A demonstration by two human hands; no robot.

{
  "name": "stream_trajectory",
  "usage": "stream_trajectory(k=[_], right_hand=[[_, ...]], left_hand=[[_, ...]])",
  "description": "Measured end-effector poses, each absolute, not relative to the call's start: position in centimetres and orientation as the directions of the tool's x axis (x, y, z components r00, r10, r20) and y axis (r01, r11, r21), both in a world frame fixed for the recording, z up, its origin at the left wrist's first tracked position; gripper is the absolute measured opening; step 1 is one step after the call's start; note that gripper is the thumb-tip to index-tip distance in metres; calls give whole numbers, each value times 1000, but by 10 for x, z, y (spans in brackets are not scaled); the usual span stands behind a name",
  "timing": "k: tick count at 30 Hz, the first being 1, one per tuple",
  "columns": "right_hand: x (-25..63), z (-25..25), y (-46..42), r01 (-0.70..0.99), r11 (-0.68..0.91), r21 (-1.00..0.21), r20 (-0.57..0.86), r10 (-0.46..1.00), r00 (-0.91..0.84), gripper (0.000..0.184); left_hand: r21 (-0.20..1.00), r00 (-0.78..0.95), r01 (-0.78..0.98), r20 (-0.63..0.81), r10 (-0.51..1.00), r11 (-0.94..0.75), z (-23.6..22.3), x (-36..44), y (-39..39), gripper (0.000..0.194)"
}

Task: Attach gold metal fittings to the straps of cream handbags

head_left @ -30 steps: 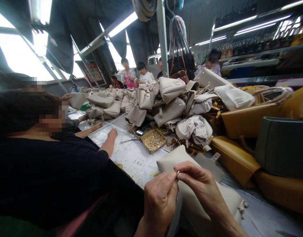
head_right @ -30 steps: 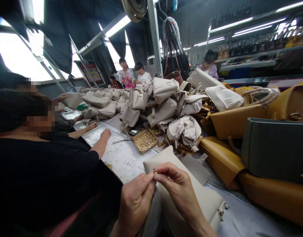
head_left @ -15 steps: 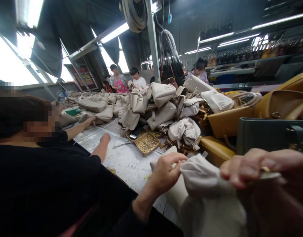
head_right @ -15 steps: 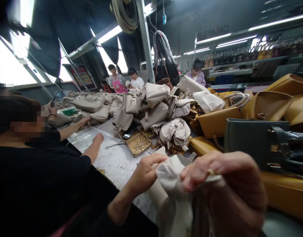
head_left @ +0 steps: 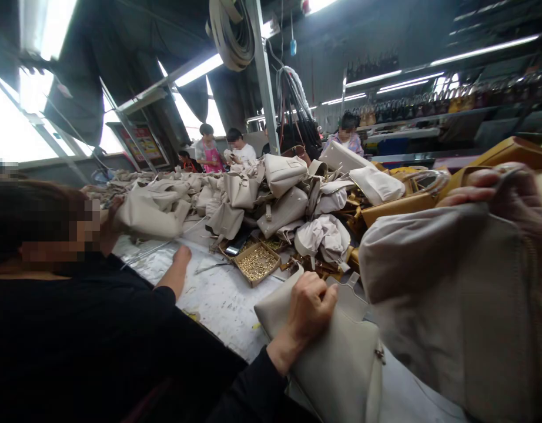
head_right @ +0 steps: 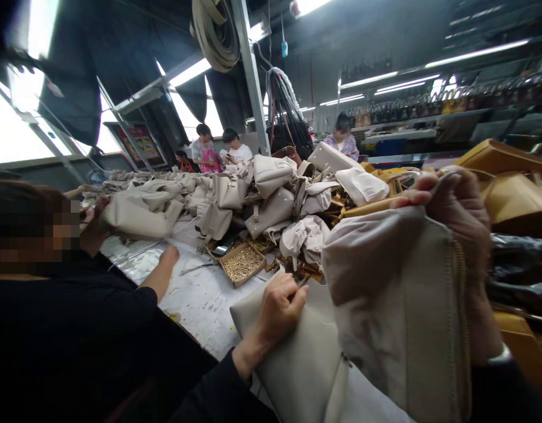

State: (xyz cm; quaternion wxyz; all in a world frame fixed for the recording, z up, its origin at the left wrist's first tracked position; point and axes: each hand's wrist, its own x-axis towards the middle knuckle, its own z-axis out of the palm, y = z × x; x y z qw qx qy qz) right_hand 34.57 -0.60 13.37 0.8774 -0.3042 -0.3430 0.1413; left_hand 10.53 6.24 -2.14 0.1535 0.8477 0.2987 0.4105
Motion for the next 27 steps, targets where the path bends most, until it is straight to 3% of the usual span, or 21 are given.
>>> stream_trajectory(k=[4,7,10,13,18,23,27], right_hand=[[320,144,7,-276,800,-532,514,565,645,30],[310,158,20,-346,815,-465,592,577,562,28],[298,169,39,-351,818,-455,654,575,492,13],[272,164,59,-448,761,-469,630,644,434,13],[216,140,73,-637,579,-508,486,804,343,41],[180,123,71,-586,549,-596,414,835,362,39],[157,89,59,-597,354,-720,198,929,313,40]], left_hand=[[587,322,9,765,558,-809,-5,69,36,41],[579,343,-58,777,528,-813,-1,37,21,33],[609,286,-4,761,583,-793,-13,10,18,29],[675,190,83,711,677,-733,-30,-10,18,28],[737,116,147,650,751,-660,-40,-26,10,31],[742,43,176,651,758,-647,-40,-26,4,29],[724,11,246,662,749,-644,-44,-29,-1,27]])
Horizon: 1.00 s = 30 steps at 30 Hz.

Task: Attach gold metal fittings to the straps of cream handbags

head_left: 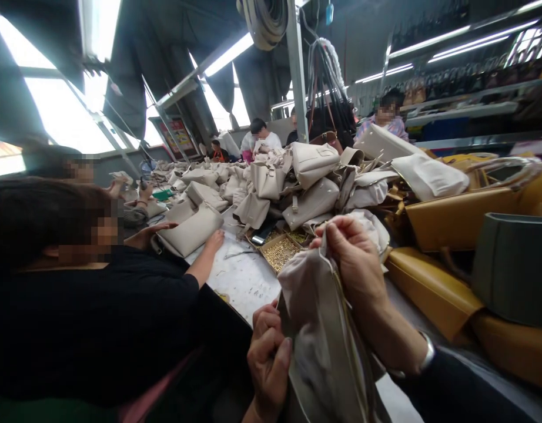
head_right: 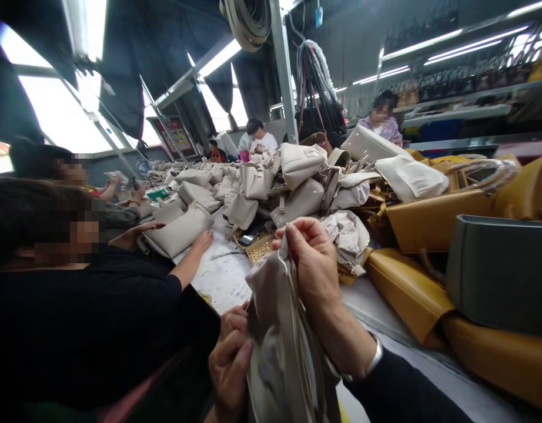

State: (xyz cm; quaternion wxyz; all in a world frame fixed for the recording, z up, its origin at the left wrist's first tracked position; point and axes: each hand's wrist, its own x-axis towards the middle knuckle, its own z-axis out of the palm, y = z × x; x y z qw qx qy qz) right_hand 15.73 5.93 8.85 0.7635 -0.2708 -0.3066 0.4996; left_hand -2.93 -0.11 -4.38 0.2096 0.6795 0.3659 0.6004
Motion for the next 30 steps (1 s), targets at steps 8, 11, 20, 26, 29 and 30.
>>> stream_trajectory(k=[8,11,20,26,29,30], right_hand=[[147,27,39,-455,-34,-890,3,997,-80,42],[145,34,34,-439,-29,-898,36,990,-140,41],[135,45,34,-494,7,-870,61,994,-94,42],[147,22,44,-498,-37,-867,-20,999,-40,46],[153,16,43,-466,-70,-882,-23,994,-107,49],[154,14,42,-427,-45,-903,11,992,-127,47]], left_hand=[[690,30,448,624,781,-569,-28,-49,3,16],[695,80,547,513,855,-468,-12,-53,21,23],[560,518,527,385,764,-639,31,-48,70,50],[525,613,448,409,676,-724,19,-40,47,69],[364,714,483,363,599,-796,26,-40,37,66],[324,733,492,347,585,-808,30,-40,35,60]])
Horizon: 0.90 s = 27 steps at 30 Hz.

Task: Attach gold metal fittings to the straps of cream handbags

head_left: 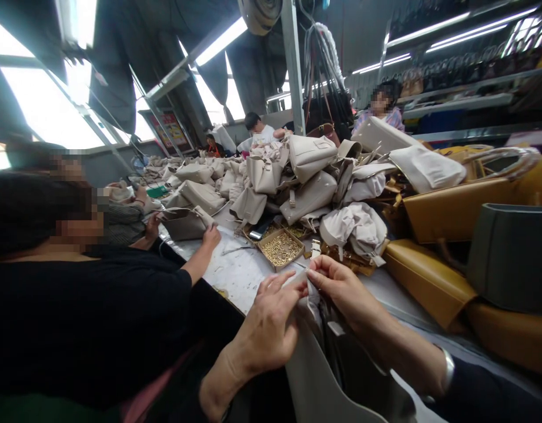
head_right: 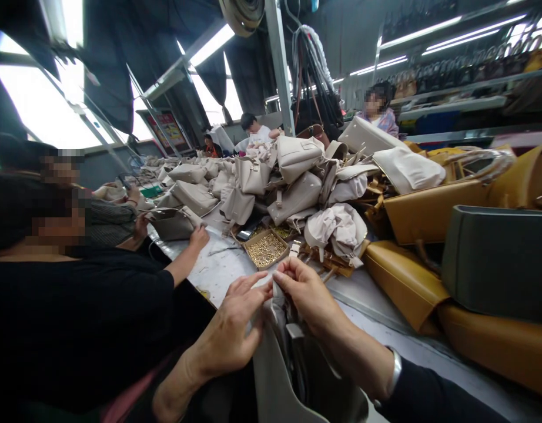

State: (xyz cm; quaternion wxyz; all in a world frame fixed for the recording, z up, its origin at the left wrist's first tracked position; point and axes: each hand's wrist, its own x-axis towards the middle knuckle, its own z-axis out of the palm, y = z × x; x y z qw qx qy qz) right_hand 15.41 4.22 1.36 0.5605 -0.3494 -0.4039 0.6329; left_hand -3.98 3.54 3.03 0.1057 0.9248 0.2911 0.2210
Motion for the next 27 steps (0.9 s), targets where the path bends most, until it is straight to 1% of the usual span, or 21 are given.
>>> stream_trajectory(k=[3,4,5,7,9,10,11,12,14,15,16,18,19,20,21,22,23,24,25,26,27], right_hand=[[160,9,38,-210,83,-974,116,982,-151,34],[162,9,36,-123,112,-986,131,979,-158,29],[166,11,35,-38,137,-990,141,975,-169,25],[172,19,32,135,202,-970,173,964,-201,18],[176,33,28,362,323,-874,239,936,-259,10],[176,40,25,494,400,-772,281,912,-299,8],[173,47,20,617,473,-629,324,881,-345,10],[168,53,14,712,538,-451,365,840,-402,13],[148,57,-2,796,599,-87,431,743,-512,15],[135,56,-12,793,607,52,454,693,-559,12],[122,52,-22,787,599,146,479,653,-586,9],[97,41,-37,741,627,239,528,557,-641,6],[88,35,-41,713,659,237,546,517,-659,5],[84,30,-40,680,704,202,548,495,-675,3],[83,25,-36,653,747,126,539,501,-677,4],[87,21,-28,639,769,-3,519,547,-657,7],[94,17,-17,628,759,-172,488,620,-615,11],[104,13,-5,611,697,-376,445,714,-541,13],[115,8,7,567,567,-598,384,823,-418,10],[126,3,18,463,440,-769,329,894,-303,5],[135,-3,27,349,344,-872,283,935,-213,8]], left_hand=[[250,774,483,327,542,-839,41,-42,34,27],[232,777,484,329,537,-844,43,-42,35,19],[213,770,501,332,544,-839,44,-43,36,18],[176,733,574,325,598,-799,43,-44,41,25],[166,658,673,312,686,-721,40,-44,46,26],[180,610,720,298,735,-670,38,-44,48,22],[208,559,759,278,781,-617,36,-43,50,17],[247,508,789,253,823,-563,35,-42,51,13],[330,429,818,196,882,-471,34,-40,53,15],[359,408,823,169,897,-441,35,-39,53,15],[375,392,827,152,907,-420,35,-38,54,15],[366,370,844,131,920,-391,36,-37,55,12],[343,361,858,124,924,-381,36,-37,56,11],[314,353,874,117,928,-371,36,-37,57,11],[284,350,887,103,931,-364,37,-38,59,11],[252,346,899,87,934,-357,37,-39,60,10],[222,339,911,76,938,-347,37,-41,60,9],[197,331,920,72,941,-339,37,-42,61,8],[180,325,926,72,943,-333,37,-44,61,11],[171,319,929,77,945,-328,37,-46,61,17],[165,318,930,87,944,-328,37,-47,61,24]])
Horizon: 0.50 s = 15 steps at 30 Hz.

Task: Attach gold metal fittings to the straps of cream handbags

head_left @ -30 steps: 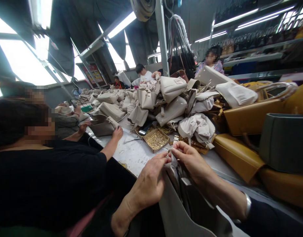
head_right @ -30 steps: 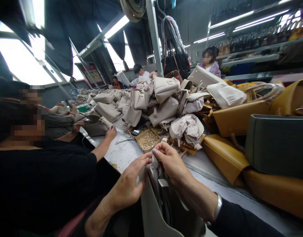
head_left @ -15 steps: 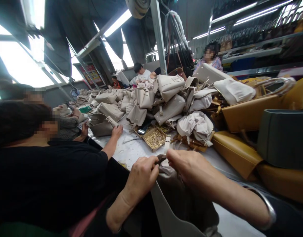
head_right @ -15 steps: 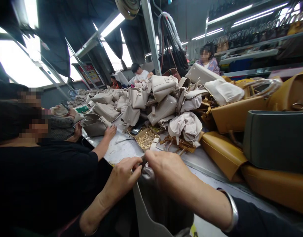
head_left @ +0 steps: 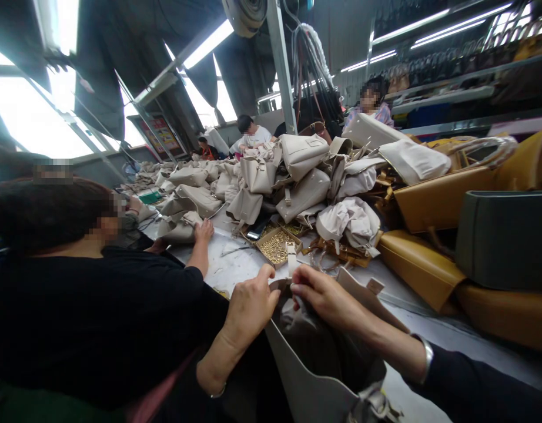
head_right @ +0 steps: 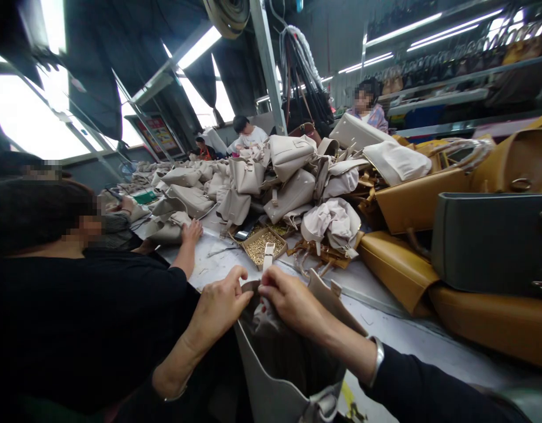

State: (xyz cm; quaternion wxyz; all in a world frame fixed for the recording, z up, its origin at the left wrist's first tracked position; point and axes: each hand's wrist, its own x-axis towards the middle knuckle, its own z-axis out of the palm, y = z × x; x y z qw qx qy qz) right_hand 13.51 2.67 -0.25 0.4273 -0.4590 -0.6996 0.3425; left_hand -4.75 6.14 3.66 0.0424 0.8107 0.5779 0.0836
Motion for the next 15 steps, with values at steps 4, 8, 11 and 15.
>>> stream_trajectory(k=[4,8,11,15], right_hand=[[150,-24,33,-41,153,-987,154,988,-16,27],[141,-31,25,-416,-3,-909,-42,995,85,49],[133,-31,27,-527,-53,-848,-138,983,123,58],[128,-31,30,-620,-71,-782,-179,977,115,59]], left_hand=[[142,375,907,160,913,-397,35,-49,65,25],[77,461,878,129,878,-472,39,-38,73,31],[9,546,838,-8,838,-546,47,-22,84,33],[-17,544,833,-157,824,-553,61,-3,106,21]])
